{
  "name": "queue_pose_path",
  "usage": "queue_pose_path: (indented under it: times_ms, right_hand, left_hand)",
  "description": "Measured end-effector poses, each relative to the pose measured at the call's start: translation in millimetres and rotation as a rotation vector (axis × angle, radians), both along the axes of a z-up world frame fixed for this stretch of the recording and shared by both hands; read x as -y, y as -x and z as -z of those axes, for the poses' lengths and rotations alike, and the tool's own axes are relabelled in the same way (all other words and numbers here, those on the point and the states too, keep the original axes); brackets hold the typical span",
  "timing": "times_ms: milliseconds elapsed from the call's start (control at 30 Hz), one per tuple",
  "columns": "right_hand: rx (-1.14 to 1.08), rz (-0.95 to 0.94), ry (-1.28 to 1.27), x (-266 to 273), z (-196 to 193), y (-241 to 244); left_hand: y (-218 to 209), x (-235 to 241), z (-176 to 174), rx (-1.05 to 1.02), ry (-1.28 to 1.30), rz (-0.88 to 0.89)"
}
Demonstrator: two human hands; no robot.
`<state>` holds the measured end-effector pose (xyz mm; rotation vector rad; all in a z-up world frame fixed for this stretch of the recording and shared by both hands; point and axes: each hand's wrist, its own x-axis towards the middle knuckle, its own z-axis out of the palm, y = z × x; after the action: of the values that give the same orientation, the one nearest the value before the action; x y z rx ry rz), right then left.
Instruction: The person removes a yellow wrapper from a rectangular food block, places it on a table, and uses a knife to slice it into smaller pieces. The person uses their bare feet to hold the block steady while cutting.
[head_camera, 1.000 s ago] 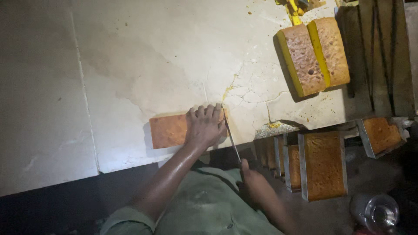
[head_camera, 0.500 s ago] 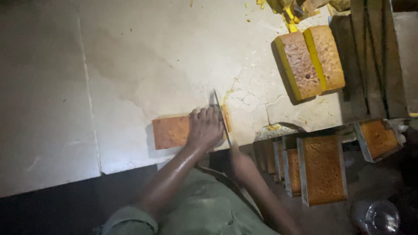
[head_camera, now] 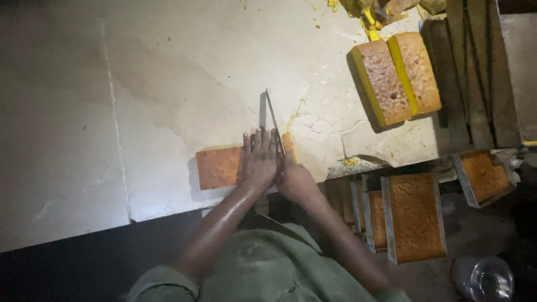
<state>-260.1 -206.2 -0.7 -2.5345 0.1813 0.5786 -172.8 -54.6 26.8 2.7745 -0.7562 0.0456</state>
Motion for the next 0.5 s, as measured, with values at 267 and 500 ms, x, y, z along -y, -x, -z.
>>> queue_pose_path:
  times_ms: [267, 500]
  right_hand:
    - [-0.2, -0.084, -0.065, 14, -6, 121]
    - [-0.099, 0.002, 0.048, -14, -2, -5]
  left_hand:
    - [-7, -6, -4, -0.19, 0.02, 0.047]
    - [-5, -11, -6, -0.138, 0.04, 0.021]
